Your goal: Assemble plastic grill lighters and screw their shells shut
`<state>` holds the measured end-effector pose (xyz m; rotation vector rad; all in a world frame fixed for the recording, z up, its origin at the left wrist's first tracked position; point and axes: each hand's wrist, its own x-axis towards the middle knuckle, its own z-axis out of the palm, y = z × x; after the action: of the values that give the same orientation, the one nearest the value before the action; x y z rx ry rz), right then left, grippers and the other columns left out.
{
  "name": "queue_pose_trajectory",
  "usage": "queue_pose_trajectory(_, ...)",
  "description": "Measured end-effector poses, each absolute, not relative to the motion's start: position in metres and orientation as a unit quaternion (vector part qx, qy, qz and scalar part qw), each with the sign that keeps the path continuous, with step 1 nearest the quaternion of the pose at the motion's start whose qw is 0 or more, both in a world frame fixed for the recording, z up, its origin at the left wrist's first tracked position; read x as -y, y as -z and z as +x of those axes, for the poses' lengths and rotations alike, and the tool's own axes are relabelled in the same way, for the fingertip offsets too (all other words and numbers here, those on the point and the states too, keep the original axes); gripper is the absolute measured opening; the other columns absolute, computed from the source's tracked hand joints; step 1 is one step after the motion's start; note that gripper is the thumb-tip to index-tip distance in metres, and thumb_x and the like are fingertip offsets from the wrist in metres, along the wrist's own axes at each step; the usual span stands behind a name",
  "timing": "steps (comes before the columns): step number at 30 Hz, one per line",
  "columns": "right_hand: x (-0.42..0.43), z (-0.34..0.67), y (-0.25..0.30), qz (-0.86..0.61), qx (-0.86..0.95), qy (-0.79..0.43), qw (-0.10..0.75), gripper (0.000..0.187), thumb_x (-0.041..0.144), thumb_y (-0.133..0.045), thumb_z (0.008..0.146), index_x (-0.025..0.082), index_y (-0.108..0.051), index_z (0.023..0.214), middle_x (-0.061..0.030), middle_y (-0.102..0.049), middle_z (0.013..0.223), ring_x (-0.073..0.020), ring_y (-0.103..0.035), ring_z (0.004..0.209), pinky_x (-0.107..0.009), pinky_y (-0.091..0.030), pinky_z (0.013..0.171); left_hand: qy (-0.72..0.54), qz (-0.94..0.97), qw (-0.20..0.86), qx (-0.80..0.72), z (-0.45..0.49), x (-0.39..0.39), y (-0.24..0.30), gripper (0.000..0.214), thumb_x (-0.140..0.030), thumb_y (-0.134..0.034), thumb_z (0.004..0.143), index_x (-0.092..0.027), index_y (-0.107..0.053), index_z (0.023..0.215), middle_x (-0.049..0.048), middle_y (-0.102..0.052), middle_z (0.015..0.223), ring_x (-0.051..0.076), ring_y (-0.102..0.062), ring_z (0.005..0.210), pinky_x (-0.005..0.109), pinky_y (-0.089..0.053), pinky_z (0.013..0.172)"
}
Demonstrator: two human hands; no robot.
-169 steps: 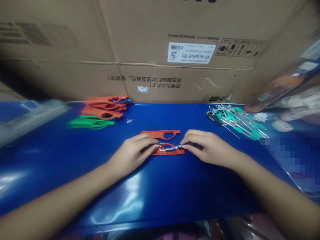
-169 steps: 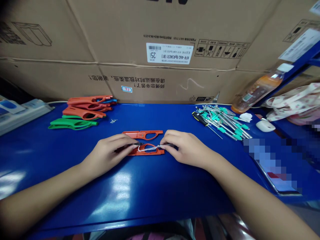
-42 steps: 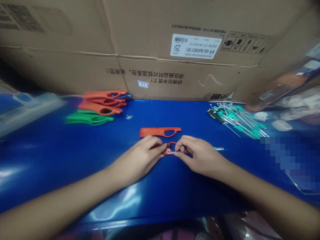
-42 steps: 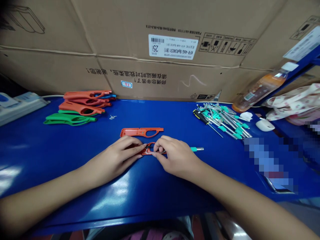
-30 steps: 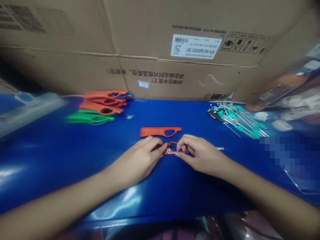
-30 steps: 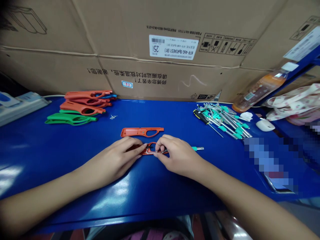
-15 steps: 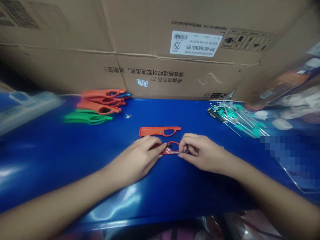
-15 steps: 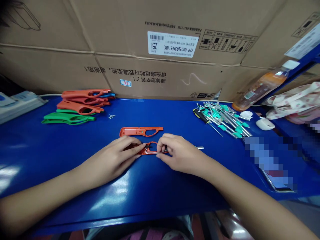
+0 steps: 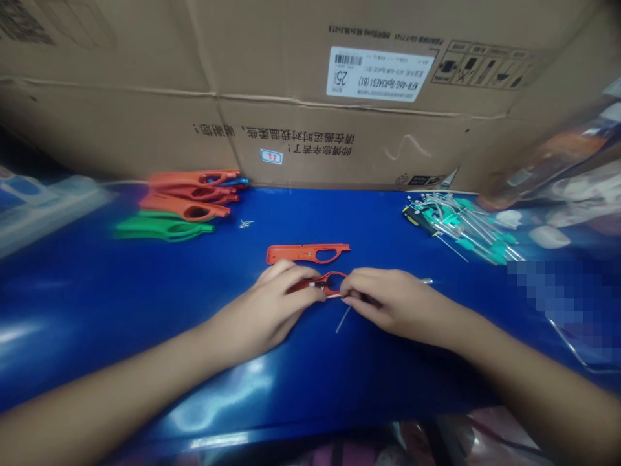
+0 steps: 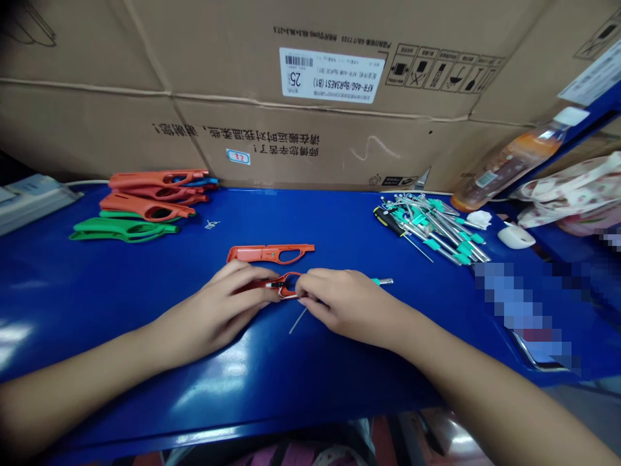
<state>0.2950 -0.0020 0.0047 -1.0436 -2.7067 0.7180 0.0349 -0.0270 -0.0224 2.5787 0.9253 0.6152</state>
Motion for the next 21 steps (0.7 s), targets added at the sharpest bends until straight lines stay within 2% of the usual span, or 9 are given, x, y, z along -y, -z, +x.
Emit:
queue_pose_trajectory(4, 0.0028, 0.2948, -0.0026, -0.350, 0.912, -0.203, 0.064, 0.016, 0.028, -0.047, 0.102, 0.023, -0.062, 0.102, -0.0027, -0.065, 0.097, -0.0147, -0.061, 0.079, -0.027, -0.042, 0.067, -0.205, 0.909, 0.166, -0.324, 0.0347, 0.0268, 0.0210, 0.033, -0.014, -0.047, 0.102, -0.025, -0.062, 0.129, 0.0087, -0.059, 0.134, 0.026, -0.048, 0.122, 0.044, -0.048, 0.103)
queue_pose_trajectory(9, -0.0002, 0.2965, -0.0022, -0.364, 0.902, -0.209, 0.097, 0.013, 0.028, -0.053, 0.101, 0.022, -0.064, 0.096, -0.0039, -0.059, 0.101, -0.0145, -0.059, 0.082, -0.028, -0.045, 0.073, -0.206, 0.910, 0.164, -0.320, 0.0354, 0.0255, 0.0198, 0.034, -0.012, -0.047, 0.101, -0.023, -0.062, 0.129, 0.0094, -0.059, 0.134, 0.025, -0.048, 0.124, 0.043, -0.047, 0.105)
queue_pose_trajectory(16, -0.0056, 0.2980, 0.0009, -0.348, 0.896, -0.244, 0.129, 0.015, 0.021, -0.053, 0.099, 0.020, -0.065, 0.091, -0.0040, -0.064, 0.094, -0.0155, -0.061, 0.085, -0.029, -0.047, 0.077, -0.224, 0.906, 0.172, -0.316, 0.0352, 0.0250, 0.0216, 0.038, -0.011, -0.050, 0.100, -0.025, -0.062, 0.132, 0.0097, -0.060, 0.136, 0.025, -0.050, 0.124, 0.045, -0.050, 0.105)
queue_pose_trajectory(21, -0.0071, 0.2979, 0.0029, -0.353, 0.896, -0.231, 0.141, 0.007, 0.020, -0.057, 0.097, 0.021, -0.064, 0.095, -0.0035, -0.065, 0.096, -0.0151, -0.061, 0.084, -0.027, -0.047, 0.074, -0.210, 0.914, 0.155, -0.310, 0.0336, 0.0252, 0.0213, 0.039, -0.011, -0.049, 0.100, -0.024, -0.060, 0.136, 0.0099, -0.058, 0.138, 0.026, -0.048, 0.126, 0.047, -0.049, 0.107)
